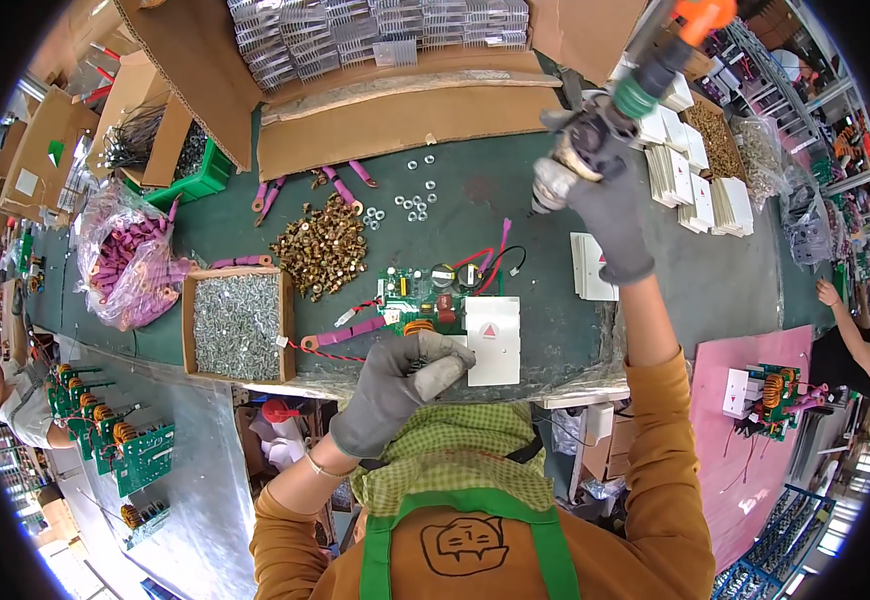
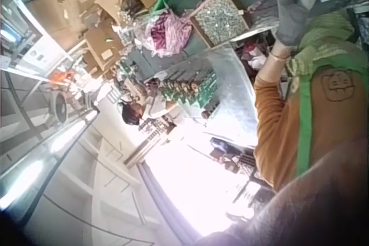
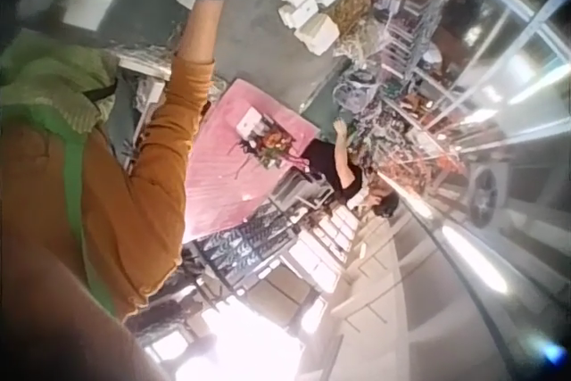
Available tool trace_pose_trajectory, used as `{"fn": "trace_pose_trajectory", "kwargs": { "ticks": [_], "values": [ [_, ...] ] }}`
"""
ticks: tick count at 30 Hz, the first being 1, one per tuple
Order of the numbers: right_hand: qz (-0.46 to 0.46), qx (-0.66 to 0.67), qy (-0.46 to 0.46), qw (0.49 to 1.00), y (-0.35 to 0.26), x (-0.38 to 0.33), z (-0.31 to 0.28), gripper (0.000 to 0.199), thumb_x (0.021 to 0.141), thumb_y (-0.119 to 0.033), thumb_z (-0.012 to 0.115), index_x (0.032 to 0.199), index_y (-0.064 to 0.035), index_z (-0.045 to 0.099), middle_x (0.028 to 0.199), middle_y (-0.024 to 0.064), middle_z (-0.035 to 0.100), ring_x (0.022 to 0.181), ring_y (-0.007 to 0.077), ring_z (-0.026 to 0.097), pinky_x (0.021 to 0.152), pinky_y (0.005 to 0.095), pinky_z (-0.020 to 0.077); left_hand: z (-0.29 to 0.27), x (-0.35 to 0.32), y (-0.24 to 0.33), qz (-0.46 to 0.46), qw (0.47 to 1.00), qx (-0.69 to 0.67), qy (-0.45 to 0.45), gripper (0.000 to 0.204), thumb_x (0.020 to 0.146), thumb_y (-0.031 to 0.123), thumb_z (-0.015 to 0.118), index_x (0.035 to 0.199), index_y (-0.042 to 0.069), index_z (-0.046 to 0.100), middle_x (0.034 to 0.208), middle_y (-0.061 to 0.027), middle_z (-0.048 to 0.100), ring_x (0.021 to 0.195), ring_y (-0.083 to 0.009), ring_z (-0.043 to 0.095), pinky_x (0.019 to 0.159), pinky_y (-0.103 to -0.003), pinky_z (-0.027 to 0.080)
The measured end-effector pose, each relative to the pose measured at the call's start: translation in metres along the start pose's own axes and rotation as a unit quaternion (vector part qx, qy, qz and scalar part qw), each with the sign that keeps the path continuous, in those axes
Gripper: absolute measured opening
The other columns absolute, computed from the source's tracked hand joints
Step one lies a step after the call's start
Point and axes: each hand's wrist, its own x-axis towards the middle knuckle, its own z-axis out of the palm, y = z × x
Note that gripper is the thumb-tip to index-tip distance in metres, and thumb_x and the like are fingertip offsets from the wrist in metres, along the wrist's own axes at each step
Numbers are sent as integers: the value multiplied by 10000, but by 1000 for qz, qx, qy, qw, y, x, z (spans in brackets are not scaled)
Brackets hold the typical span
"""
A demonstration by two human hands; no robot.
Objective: The person assembles circuit boards by attaching wires and covers, driving screws into the boards using a pneumatic screwdriver, and setting the completed boards onto the table.
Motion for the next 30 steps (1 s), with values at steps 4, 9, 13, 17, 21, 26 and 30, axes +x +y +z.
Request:
{"fn": "trace_pose_trajectory", "kwargs": {
  "ticks": [4,9,13,17,21,26,30],
  "values": [
    [-13,136,12,991,5,-51,-14,183,820,-62,747,952,-57,620,775,13,572,606,109,533,564,291,480,7,-1,-13,106,978,177,39,156,846,82,697,986,15,703,766,-40,666,565,-103,550,518,-263,436],
    [-69,376,-80,920,-61,-101,9,567,875,-253,675,1347,-79,414,1032,102,564,681,170,524,642,363,499,12,3,-24,306,868,385,70,258,734,72,763,987,91,716,776,-85,666,572,-239,614,492,-331,474],
    [37,411,-57,909,-91,-133,12,557,811,-371,766,1182,-38,519,1020,86,603,829,231,618,791,433,530,15,1,-24,319,865,381,67,276,723,87,773,991,106,714,738,-74,645,565,-239,604,479,-341,462],
    [55,378,-53,923,-85,-142,10,499,814,-386,753,1098,-25,556,970,77,610,829,230,618,801,439,527,14,-2,-34,305,868,387,62,293,710,83,777,995,104,710,695,-66,613,543,-243,579,463,-349,442],
    [51,356,-50,932,-85,-143,10,484,825,-367,747,1097,-25,538,959,78,607,837,216,618,803,415,530,15,-2,-33,320,866,378,66,313,696,80,783,999,103,706,667,-60,584,532,-243,558,449,-353,424],
    [41,328,-39,943,-82,-145,8,467,838,-345,741,1095,-25,516,945,79,603,846,197,617,805,385,533,14,-3,-33,322,842,428,57,364,699,109,789,1049,90,692,667,-54,570,541,-224,558,447,-348,417],
    [31,301,-25,953,-83,-145,4,455,848,-327,735,1093,-25,499,934,79,600,854,182,616,807,362,535,17,-2,-23,318,787,527,35,600,718,224,783,1270,94,587,634,-27,539,521,-191,550,434,-351,401]
  ]
}}
